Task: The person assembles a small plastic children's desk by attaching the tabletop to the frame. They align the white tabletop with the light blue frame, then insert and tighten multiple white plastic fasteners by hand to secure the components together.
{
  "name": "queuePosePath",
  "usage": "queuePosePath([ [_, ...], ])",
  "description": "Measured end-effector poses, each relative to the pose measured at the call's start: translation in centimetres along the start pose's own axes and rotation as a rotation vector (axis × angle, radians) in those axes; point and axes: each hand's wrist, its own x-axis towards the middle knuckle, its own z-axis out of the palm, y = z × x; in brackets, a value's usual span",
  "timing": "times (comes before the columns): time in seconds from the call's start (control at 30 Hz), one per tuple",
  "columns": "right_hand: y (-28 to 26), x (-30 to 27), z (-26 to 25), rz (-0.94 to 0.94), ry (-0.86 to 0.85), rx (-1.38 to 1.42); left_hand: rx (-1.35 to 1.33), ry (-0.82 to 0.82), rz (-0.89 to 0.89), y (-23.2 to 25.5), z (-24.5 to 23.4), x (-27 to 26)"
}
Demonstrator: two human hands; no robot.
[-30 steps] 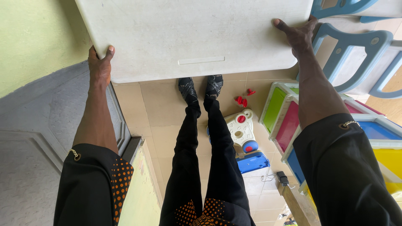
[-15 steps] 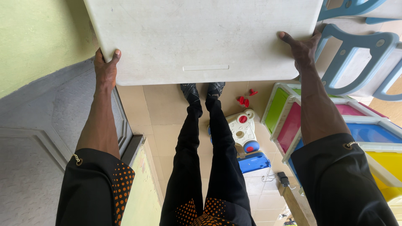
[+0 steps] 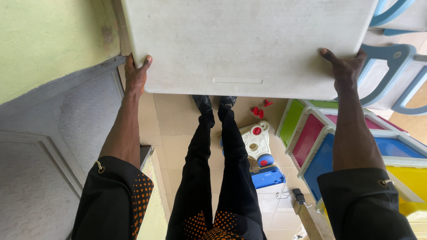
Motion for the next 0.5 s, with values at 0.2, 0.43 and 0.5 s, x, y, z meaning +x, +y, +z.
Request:
queuePosePath([
  [0.2, -3.4, -2.0, -3.1, -0.020, 0.048, -0.024, -0.072, -0.065, 0.018, -1.1, 2.7, -0.1],
  [0.43, -7.6, -5.5, -4.6, -0.044, 0.095, 0.058, -0.095, -0.100, 0.083, -4.1, 3.8, 1.3],
  [0.5, -8.6, -6.7, -4.5, -0.077, 0.085, 0.075, -0.065, -0.087, 0.033, -5.2, 3.7, 1.9],
])
